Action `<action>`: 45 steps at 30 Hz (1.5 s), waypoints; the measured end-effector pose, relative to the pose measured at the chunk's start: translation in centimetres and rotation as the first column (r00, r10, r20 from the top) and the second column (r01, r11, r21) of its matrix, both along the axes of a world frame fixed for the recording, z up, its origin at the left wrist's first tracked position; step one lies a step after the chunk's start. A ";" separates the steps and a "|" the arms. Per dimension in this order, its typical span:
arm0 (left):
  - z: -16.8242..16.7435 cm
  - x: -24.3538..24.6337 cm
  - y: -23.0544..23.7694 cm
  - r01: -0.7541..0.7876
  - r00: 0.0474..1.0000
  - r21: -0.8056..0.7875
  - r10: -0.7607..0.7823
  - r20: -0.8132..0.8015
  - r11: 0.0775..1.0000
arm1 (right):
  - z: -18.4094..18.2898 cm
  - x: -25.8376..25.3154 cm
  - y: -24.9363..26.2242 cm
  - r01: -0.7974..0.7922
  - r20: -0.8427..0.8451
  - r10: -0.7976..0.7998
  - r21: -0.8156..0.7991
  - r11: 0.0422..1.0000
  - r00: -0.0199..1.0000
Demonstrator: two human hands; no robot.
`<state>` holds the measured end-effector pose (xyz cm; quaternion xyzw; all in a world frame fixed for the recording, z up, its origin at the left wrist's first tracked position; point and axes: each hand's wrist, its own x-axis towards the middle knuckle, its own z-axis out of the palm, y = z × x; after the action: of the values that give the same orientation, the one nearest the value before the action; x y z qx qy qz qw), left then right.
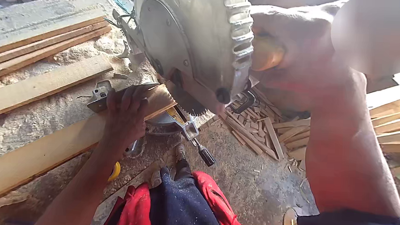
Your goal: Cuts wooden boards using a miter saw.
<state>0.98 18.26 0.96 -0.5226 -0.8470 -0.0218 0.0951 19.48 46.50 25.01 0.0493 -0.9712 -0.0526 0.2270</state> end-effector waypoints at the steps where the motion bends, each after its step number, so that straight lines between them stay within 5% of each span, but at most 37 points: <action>1: 0.1 0.1 0.0 -0.001 1.000 -0.012 0.001 0.001 1.000 | 0.0 0.0 0.0 0.007 0.010 -0.007 -0.013 1.000 1.000; 12: 0.9 0.5 0.5 -0.012 1.000 -0.165 0.010 -0.014 0.986 | 0.6 0.2 -0.4 0.125 0.157 -0.105 -0.123 0.985 0.982; 45: 0.1 0.6 0.7 0.007 0.993 -0.161 -0.026 -0.117 0.987 | 0.3 -0.5 1.3 -0.065 0.070 0.067 -0.026 0.998 0.995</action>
<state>1.61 18.99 1.04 -0.5359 -0.8344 0.0769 0.1029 19.02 47.79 25.33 0.0803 -0.9771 -0.0316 0.1946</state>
